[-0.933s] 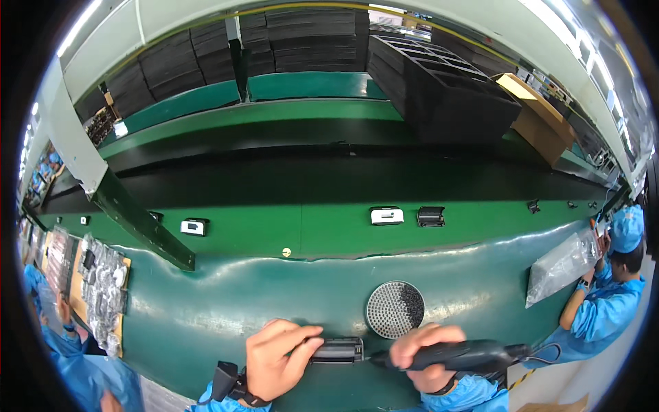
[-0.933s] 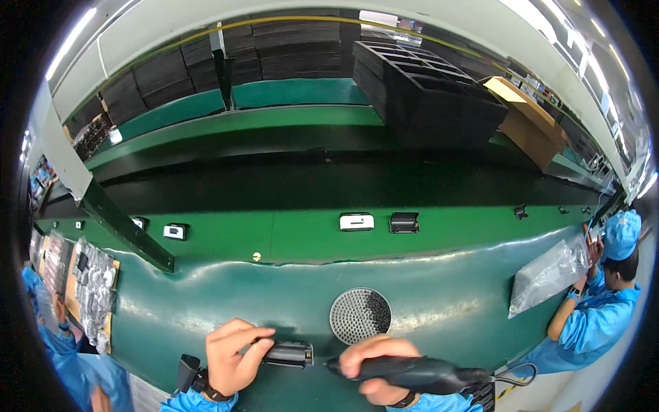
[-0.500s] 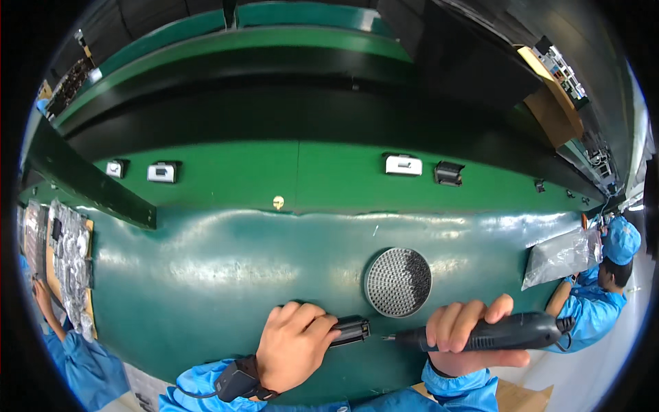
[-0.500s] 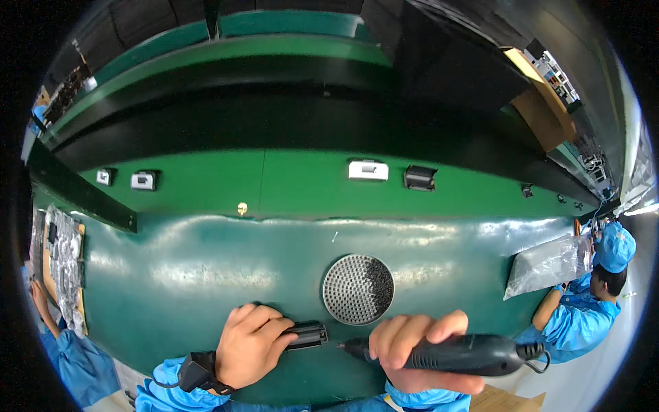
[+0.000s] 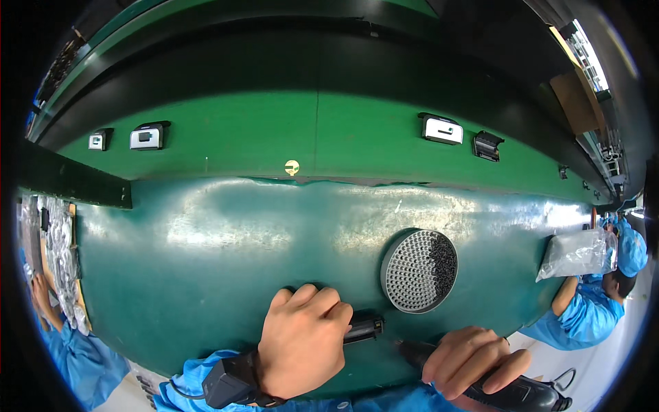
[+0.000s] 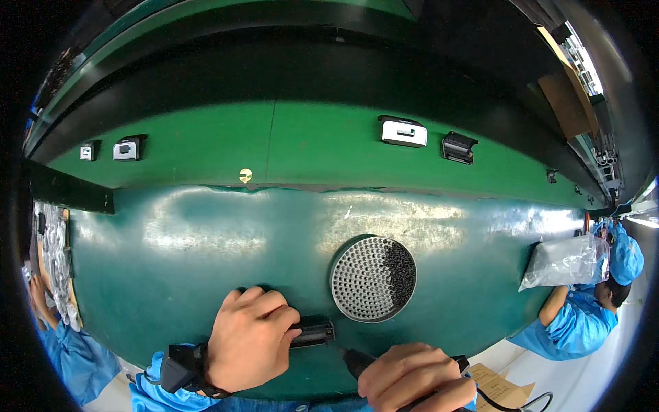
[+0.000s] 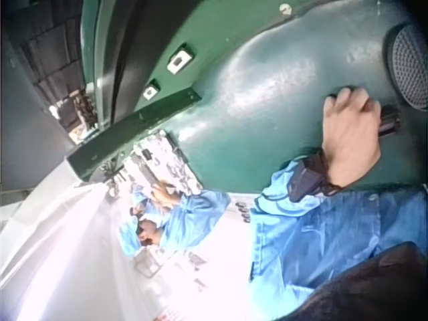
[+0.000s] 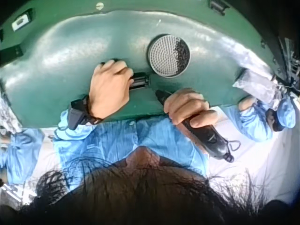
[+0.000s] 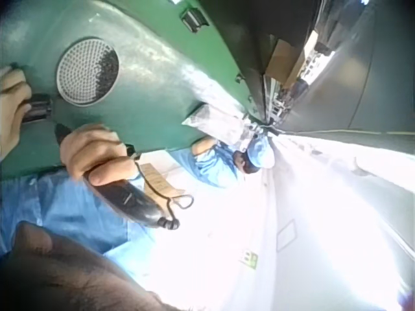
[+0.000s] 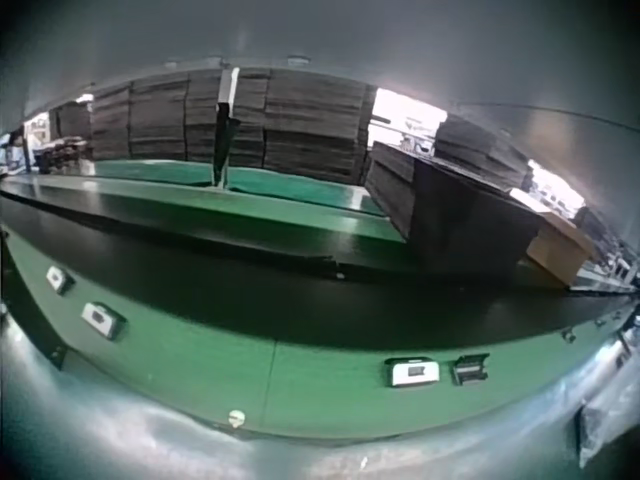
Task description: The recorder uses an electric screwdriver to fasten screws into a small black plastic electronic housing component on an assembly line.
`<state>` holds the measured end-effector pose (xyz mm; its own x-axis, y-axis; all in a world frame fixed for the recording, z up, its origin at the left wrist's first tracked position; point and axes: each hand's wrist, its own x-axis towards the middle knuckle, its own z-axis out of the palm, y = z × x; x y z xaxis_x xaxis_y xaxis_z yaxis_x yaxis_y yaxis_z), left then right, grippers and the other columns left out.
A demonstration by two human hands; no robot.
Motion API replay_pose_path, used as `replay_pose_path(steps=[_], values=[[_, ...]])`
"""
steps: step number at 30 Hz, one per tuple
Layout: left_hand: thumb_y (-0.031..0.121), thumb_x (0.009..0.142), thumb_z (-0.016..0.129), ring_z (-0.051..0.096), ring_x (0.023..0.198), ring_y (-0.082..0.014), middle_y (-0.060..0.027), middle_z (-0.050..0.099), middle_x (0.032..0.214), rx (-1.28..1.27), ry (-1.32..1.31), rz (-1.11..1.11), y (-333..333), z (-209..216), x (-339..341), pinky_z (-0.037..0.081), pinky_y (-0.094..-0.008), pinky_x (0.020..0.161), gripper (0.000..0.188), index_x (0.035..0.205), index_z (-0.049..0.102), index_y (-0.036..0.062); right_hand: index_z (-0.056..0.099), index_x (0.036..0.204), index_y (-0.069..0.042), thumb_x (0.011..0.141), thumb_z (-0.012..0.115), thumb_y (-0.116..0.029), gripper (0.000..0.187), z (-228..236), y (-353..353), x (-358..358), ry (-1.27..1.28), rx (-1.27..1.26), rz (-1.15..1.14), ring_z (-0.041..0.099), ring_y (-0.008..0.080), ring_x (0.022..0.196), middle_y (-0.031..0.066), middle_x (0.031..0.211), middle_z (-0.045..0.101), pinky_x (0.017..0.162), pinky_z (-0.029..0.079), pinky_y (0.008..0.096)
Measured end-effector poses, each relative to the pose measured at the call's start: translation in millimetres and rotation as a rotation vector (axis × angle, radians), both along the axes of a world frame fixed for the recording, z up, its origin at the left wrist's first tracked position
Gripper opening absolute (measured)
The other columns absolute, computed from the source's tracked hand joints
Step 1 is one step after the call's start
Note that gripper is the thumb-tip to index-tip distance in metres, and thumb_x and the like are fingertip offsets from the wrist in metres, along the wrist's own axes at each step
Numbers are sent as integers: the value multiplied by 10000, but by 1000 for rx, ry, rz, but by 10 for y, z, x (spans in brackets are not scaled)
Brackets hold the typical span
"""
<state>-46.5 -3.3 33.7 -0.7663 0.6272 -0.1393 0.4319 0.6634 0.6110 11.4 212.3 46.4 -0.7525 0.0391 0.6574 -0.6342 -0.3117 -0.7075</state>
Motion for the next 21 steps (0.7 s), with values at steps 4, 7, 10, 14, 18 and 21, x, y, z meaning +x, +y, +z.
replay_pose_path(steps=[4, 7, 10, 14, 18, 21], values=[[96, 766, 780, 622, 810, -264, -46, 579, 834, -29, 6, -90, 23, 16, -55, 465, -404, 730, 115, 799, 670, 89, 548, 1109, -43, 1000, 664, -489, 474, 357, -6, -82, -177, 72, -27, 594, 234, 567, 110, 725, 611, 523, 522, 381], [101, 772, 769, 634, 801, -270, -59, 580, 834, -6, 11, -98, 29, 39, -81, 481, -409, 729, 116, 790, 656, 79, 448, 1106, -117, 969, 690, -572, 533, 101, -60, -165, -37, -166, -290, 544, 187, 515, 67, 654, 571, 420, 490, 300], [105, 764, 774, 645, 804, -273, -64, 583, 838, -13, -15, -110, 21, 60, -116, 494, -417, 722, 123, 793, 658, 74, 455, 1157, -113, 943, 587, -733, 670, 165, 14, -258, -126, -176, -278, 539, 216, 563, 90, 737, 579, 487, 480, 358], [113, 758, 775, 651, 802, -282, -70, 586, 836, -13, -40, -120, 46, 71, -153, 500, -425, 716, 126, 796, 663, 68, 472, 1166, -104, 955, 519, -779, 709, 85, 42, -406, -153, -106, -270, 552, 233, 613, 102, 780, 582, 549, 510, 398], [117, 749, 774, 652, 794, -294, -74, 587, 829, 9, -33, -97, 80, 126, -181, 501, -429, 707, 126, 797, 672, 61, 489, 1184, -96, 964, 502, -772, 711, -28, 23, -491, -109, -79, -284, 539, 211, 603, 80, 758, 567, 520, 489, 370], [116, 745, 772, 650, 793, -298, -77, 588, 832, 4, -42, -99, 48, 59, -169, 501, -432, 705, 126, 797, 672, 61, 490, 1193, -93, 961, 508, -774, 719, -49, 28, -517, -108, -71, -283, 532, 211, 604, 82, 755, 558, 516, 480, 365]])
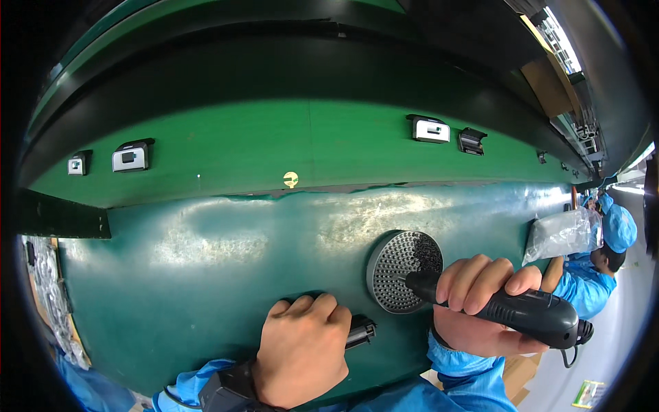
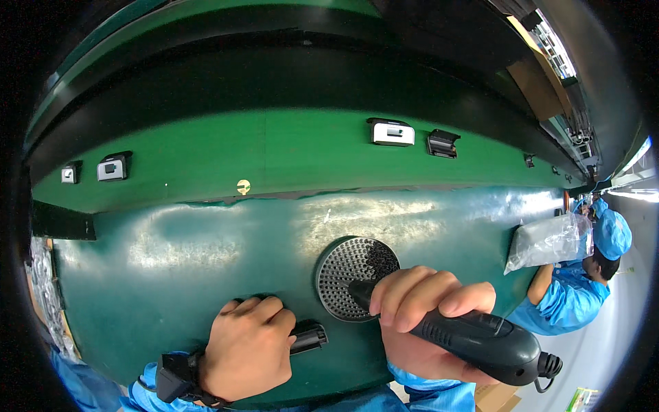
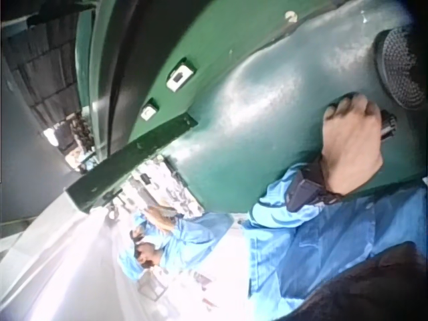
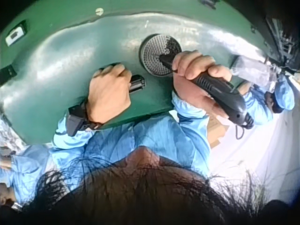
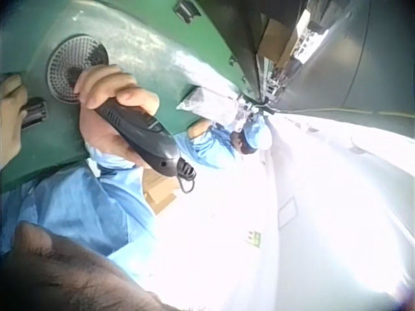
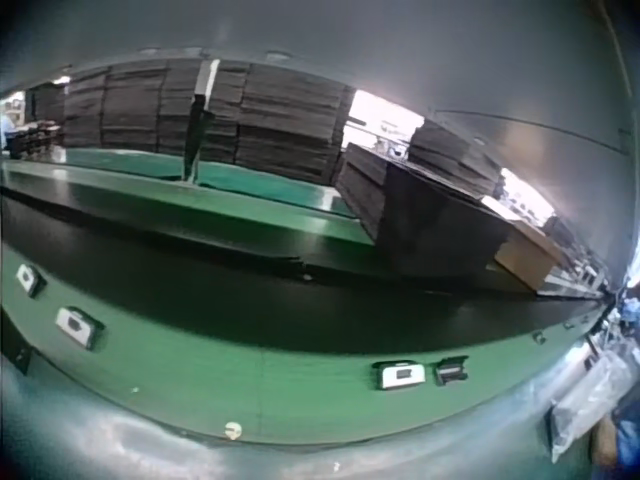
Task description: The recorder uses an electric screwdriver to fasten screws into a small black plastic electronic housing component on an assembly line.
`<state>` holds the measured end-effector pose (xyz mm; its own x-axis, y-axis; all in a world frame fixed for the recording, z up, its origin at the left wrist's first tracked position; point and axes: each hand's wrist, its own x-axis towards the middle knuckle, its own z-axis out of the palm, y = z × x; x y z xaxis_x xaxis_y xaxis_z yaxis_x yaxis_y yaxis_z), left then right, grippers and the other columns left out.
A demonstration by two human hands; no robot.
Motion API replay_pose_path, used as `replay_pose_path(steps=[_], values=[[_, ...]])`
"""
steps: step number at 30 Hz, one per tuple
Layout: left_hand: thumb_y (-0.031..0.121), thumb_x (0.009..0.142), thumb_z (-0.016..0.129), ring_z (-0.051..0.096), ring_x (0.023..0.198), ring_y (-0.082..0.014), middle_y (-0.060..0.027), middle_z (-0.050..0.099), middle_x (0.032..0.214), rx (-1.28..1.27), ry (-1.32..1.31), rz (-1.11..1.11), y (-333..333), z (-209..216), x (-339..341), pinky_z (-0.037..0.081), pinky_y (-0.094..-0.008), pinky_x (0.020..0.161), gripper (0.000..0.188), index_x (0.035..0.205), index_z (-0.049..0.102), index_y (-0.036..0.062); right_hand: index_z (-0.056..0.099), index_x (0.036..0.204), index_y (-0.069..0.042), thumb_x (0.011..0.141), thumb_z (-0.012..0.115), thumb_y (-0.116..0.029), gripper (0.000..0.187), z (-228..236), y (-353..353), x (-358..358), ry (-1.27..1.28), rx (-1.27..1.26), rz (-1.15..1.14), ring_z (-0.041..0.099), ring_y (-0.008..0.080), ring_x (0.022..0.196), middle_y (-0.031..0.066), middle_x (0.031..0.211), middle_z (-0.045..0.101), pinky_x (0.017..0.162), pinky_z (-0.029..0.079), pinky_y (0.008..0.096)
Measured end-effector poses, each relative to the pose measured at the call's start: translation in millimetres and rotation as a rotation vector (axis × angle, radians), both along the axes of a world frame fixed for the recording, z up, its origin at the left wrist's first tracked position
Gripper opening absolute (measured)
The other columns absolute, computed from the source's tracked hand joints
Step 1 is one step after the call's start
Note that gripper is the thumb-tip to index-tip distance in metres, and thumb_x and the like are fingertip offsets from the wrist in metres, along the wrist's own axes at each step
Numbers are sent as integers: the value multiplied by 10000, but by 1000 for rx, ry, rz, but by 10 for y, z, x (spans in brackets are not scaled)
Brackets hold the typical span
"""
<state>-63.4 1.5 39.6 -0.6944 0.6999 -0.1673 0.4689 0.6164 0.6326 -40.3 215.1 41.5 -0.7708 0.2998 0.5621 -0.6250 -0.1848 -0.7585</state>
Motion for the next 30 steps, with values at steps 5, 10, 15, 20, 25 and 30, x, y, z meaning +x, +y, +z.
replay_pose_path(steps=[5, 10, 15, 20, 25, 30], values=[[106, 741, 766, 644, 788, -302, -77, 584, 845, -21, -18, -22, -32, 0, -4, 498, -433, 709, 134, 823, 668, 62, 489, 1197, -89, 969, 501, -767, 715, 21, 13, 41, -6, -36, -10, 514, 205, 594, 76, 734, 527, 506, 470, 365], [161, 796, 791, 676, 874, -309, -78, 636, 932, -14, -32, 28, -61, 60, 11, 519, -419, 776, 178, 924, 695, 81, 487, 1172, -130, 950, 383, -853, 764, 78, 104, 190, -89, -315, 108, 533, 237, 598, 92, 769, 572, 505, 473, 406], [231, 826, 825, 646, 901, -247, -17, 661, 989, 304, 105, 88, 87, 3, 122, 493, -377, 778, 249, 1026, 733, 115, 505, 1156, -134, 937, 274, -896, 826, 58, 180, 361, -159, -474, 122, 501, 225, 582, 79, 749, 551, 488, 449, 384], [222, 803, 853, 613, 888, -185, 37, 681, 975, 478, 208, -48, 40, -79, 136, 450, -338, 750, 231, 987, 757, 123, 508, 1169, -119, 933, 267, -900, 850, 65, 110, 424, -176, -573, 162, 497, 225, 610, 78, 774, 552, 519, 453, 395], [125, 785, 861, 636, 857, -211, 13, 721, 935, 437, 292, -61, 14, -52, 152, 465, -323, 745, 186, 946, 770, 108, 505, 1214, -99, 926, 285, -907, 885, 20, 59, 393, -126, -580, 262, 512, 244, 652, 108, 788, 555, 583, 455, 430], [65, 804, 815, 635, 849, -240, -23, 713, 924, 532, 208, -5, -91, -132, 119, 490, -351, 753, 136, 920, 744, 80, 528, 1203, -83, 922, 268, -914, 915, 42, 41, 356, -119, -682, 292, 516, 244, 666, 108, 783, 563, 594, 448, 429]])
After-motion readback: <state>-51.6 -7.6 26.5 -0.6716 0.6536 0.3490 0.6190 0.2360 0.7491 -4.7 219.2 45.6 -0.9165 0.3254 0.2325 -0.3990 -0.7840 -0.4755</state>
